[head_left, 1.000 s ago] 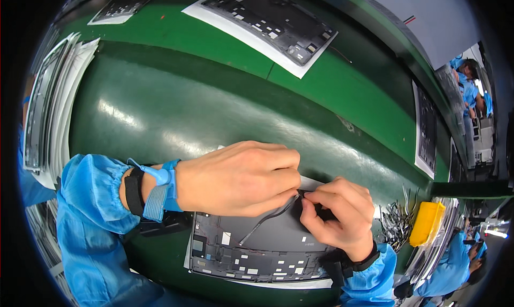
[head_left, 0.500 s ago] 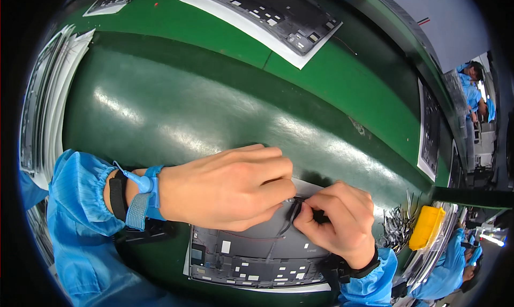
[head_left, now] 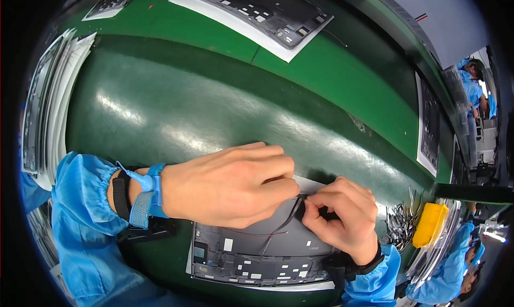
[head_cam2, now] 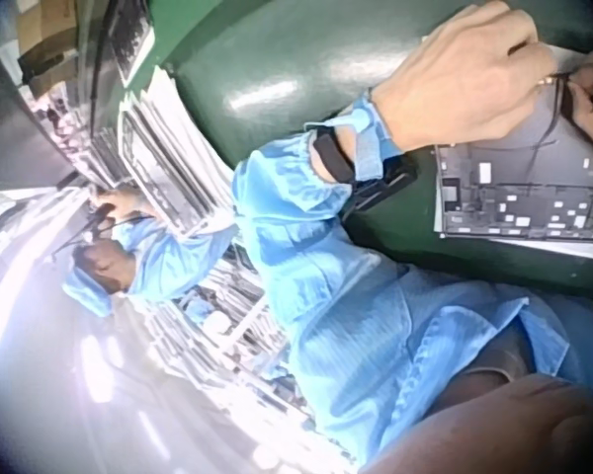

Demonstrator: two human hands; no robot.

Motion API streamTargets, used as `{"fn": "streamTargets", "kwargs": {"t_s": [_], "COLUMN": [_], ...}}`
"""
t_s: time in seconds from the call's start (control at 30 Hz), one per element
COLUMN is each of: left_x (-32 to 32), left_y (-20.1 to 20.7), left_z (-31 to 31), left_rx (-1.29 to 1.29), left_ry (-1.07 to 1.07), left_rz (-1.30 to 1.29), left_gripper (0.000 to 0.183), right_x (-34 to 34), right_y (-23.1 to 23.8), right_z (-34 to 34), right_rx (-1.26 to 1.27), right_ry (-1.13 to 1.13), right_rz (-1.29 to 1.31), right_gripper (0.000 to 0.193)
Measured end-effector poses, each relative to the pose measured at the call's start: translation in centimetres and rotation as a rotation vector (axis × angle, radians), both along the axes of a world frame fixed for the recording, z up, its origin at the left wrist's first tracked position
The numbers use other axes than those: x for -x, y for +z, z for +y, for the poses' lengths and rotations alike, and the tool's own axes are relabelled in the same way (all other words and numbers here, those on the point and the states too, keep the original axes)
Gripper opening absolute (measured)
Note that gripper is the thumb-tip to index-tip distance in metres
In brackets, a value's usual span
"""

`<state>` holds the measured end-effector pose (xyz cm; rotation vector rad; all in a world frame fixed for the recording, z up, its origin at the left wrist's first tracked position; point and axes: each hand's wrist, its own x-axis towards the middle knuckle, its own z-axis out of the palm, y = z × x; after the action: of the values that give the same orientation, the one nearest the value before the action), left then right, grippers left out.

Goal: The recorder is assembling internal components into electronic device chassis, specifically routing wires through clips and securing parts on an assembly line.

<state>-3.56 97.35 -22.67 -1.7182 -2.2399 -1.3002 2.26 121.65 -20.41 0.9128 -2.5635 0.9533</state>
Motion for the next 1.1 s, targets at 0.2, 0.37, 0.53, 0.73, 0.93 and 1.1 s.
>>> {"fn": "streamTargets", "kwargs": {"t_s": [0.2,0.37,0.53,0.73,0.93,1.1], "left_x": [0.0,-0.1,-0.6,0.0,-1.2,-2.2], "left_y": [-0.2,0.0,0.0,0.4,0.7,0.9], "left_z": [0.5,0.8,1.0,0.1,1.4,3.1], "left_rx": [0.002,-0.01,0.074,0.038,0.066,0.035], "left_ry": [0.001,-0.011,0.02,-0.008,0.14,0.218], "left_rz": [-0.015,0.026,0.171,0.083,0.086,0.095], "left_gripper": [0.023,0.026,0.033,0.034,0.019,0.019], "right_x": [0.1,-0.4,-0.8,0.0,-0.3,-0.3], "right_y": [-0.7,-0.1,0.1,-0.4,-0.7,-0.8], "right_z": [0.6,0.5,0.6,-0.2,-0.2,0.4], "right_rx": [0.032,0.049,0.065,0.026,-0.036,-0.011], "right_ry": [0.026,-0.03,-0.154,-0.062,-0.077,-0.074], "right_rz": [0.045,-0.097,-0.244,-0.004,0.076,0.09], "right_gripper": [0.02,0.026,0.026,0.021,0.02,0.021]}}
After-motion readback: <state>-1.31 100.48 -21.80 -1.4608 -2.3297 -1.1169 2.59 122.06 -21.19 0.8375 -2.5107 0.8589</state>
